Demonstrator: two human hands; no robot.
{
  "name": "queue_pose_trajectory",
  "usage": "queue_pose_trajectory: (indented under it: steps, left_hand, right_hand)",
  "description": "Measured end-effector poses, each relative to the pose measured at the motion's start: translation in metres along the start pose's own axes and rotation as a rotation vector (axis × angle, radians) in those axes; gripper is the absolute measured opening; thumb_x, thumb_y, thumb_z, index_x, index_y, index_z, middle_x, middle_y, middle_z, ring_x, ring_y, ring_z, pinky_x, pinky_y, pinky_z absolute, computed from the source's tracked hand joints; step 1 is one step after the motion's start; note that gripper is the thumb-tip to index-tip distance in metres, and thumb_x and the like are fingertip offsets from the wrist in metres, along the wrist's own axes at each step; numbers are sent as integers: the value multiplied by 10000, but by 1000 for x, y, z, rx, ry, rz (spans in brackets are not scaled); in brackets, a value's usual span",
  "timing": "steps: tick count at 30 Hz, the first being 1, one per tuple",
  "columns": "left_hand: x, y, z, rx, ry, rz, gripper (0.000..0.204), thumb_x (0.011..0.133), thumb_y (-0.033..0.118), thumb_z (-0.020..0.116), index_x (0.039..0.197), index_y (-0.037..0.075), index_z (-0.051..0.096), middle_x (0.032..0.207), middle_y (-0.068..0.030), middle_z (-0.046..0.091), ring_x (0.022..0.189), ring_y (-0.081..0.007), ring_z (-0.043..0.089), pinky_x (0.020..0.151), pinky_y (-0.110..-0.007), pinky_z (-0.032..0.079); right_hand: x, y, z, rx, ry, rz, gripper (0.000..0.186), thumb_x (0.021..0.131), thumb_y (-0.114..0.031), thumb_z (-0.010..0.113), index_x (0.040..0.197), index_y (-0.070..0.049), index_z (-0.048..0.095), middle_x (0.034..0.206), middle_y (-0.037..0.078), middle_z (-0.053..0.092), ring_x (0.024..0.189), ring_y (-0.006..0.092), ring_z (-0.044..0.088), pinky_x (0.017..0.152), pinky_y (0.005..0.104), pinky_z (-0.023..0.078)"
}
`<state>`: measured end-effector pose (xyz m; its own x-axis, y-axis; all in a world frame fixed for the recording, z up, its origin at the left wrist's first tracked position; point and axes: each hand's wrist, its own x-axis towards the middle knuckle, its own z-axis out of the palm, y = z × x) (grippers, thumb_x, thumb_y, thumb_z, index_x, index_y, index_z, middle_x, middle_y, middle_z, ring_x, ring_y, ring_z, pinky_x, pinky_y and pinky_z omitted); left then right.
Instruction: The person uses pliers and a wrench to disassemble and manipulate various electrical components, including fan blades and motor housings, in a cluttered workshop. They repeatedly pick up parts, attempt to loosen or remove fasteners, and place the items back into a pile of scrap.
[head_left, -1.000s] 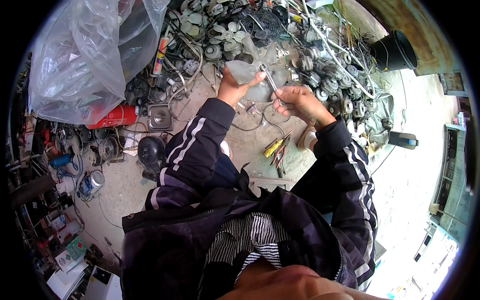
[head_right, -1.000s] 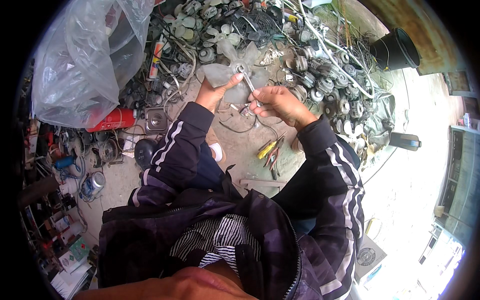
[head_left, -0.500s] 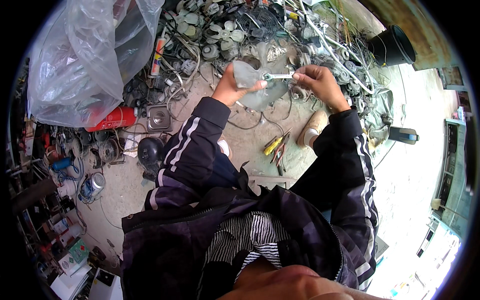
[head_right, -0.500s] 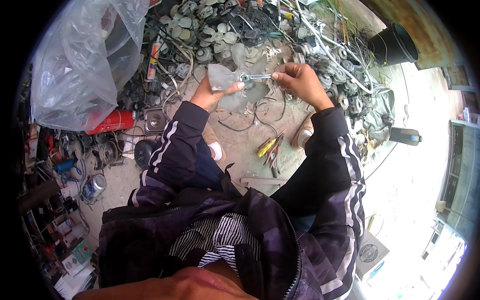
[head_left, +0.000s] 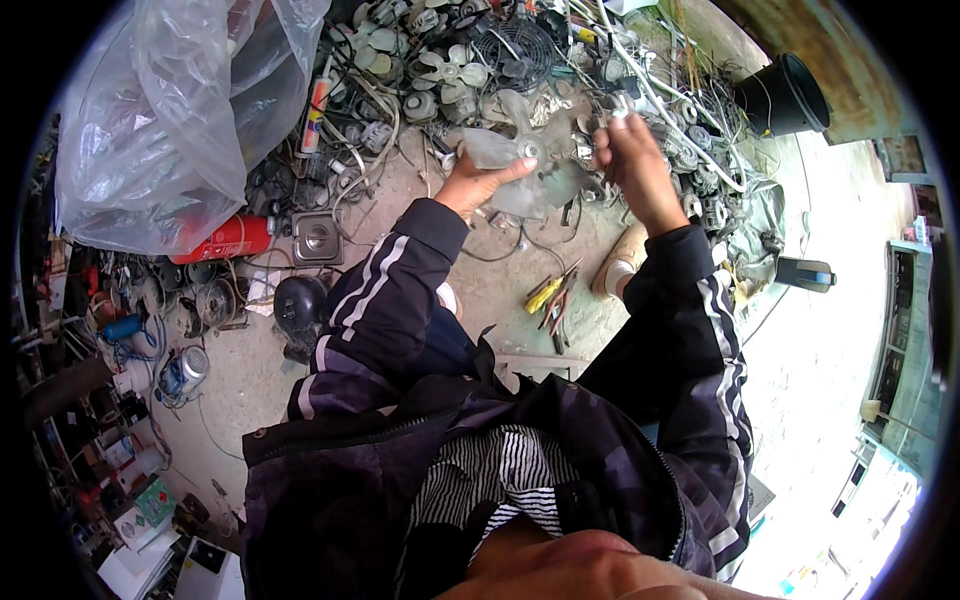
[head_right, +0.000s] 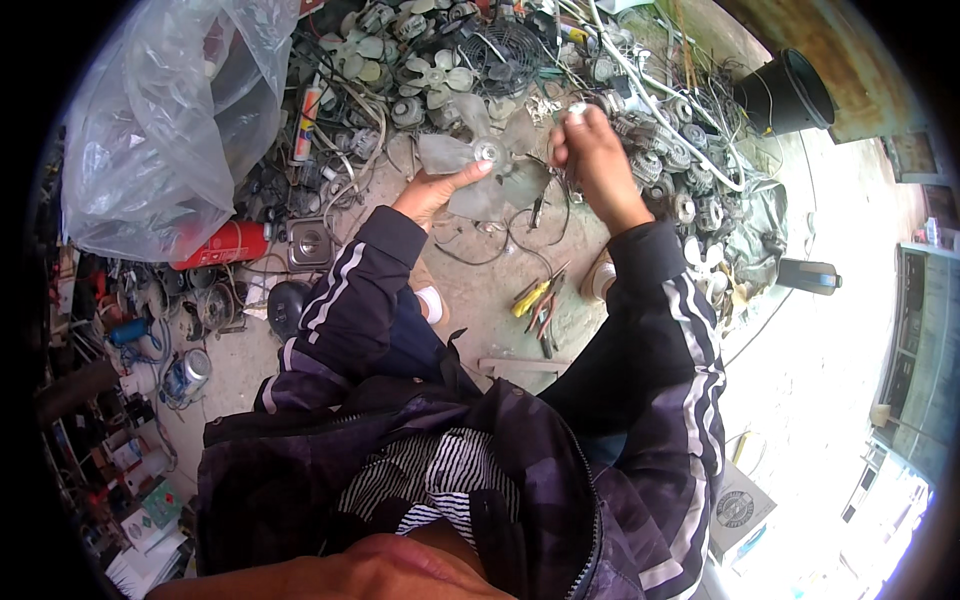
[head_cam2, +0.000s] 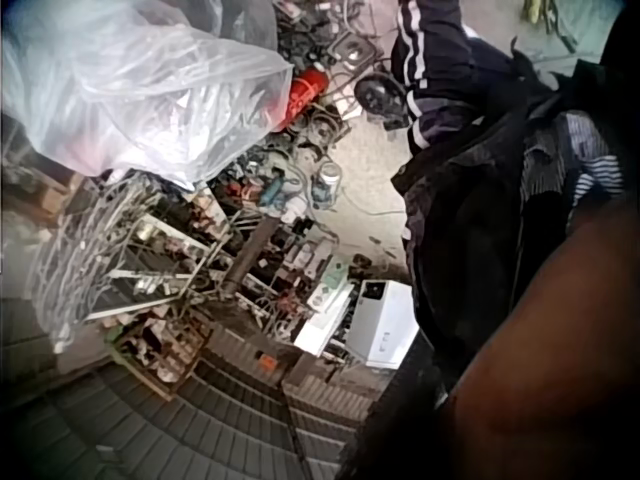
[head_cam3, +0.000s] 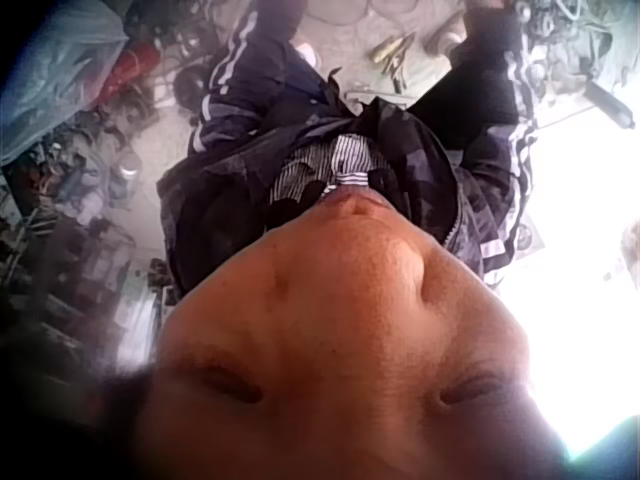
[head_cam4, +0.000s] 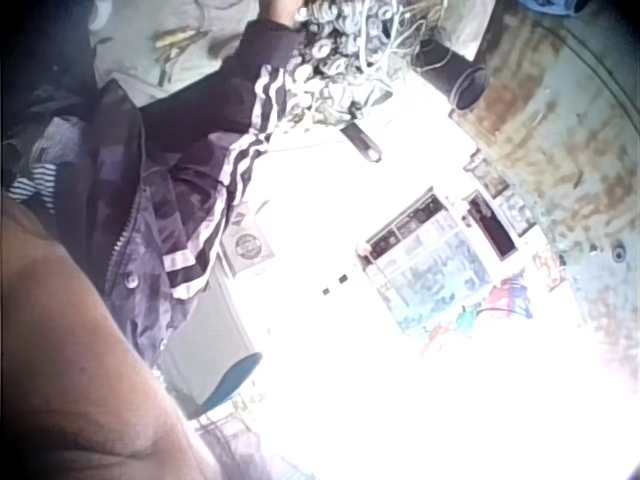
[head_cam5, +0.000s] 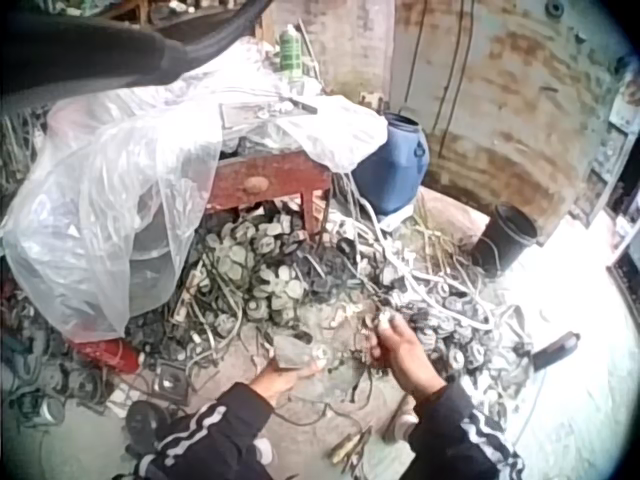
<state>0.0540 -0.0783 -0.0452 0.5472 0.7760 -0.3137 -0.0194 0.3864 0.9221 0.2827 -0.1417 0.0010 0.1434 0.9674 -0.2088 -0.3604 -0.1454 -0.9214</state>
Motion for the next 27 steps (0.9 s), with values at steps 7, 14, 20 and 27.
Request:
queue_pose_trajectory:
  steps: [7, 14, 20, 27]
  left_hand:
    - [-2, -5, 9, -151, -44, 3, 587, 725, 270, 837, 1173, 21, 549, 1085, -68, 638, 1009, -163, 601, 893, -309, 471]
    - [-4, -7, 15, -95, -64, 63, 561, 744, 269, 824, 1168, 19, 553, 1090, -67, 630, 1013, -156, 590, 880, -305, 472]
    - [-4, -7, 11, -57, -68, 34, 563, 741, 288, 826, 1156, 20, 557, 1070, -73, 627, 1008, -159, 584, 877, -307, 472]
    - [-5, -8, 9, -38, -136, 56, 487, 798, 292, 782, 1162, 45, 573, 1095, -50, 638, 1020, -144, 592, 881, -303, 472]
  right_hand:
    - [-7, 28, 30, -934, 67, -435, 200, 795, -205, 739, 878, -31, 686, 775, 80, 599, 643, 181, 577, 596, 295, 457]
    - [-13, 27, 42, -966, 197, -508, 164, 751, -218, 764, 822, -81, 707, 768, 72, 632, 709, 252, 621, 629, 333, 475]
    - [-16, 27, 48, -1024, 187, -584, 124, 754, -169, 749, 790, -67, 688, 754, 78, 619, 707, 267, 610, 634, 332, 475]
    - [-19, 15, 47, -1092, 25, -716, 97, 780, -73, 693, 876, -74, 679, 832, 69, 628, 792, 269, 608, 701, 342, 479]
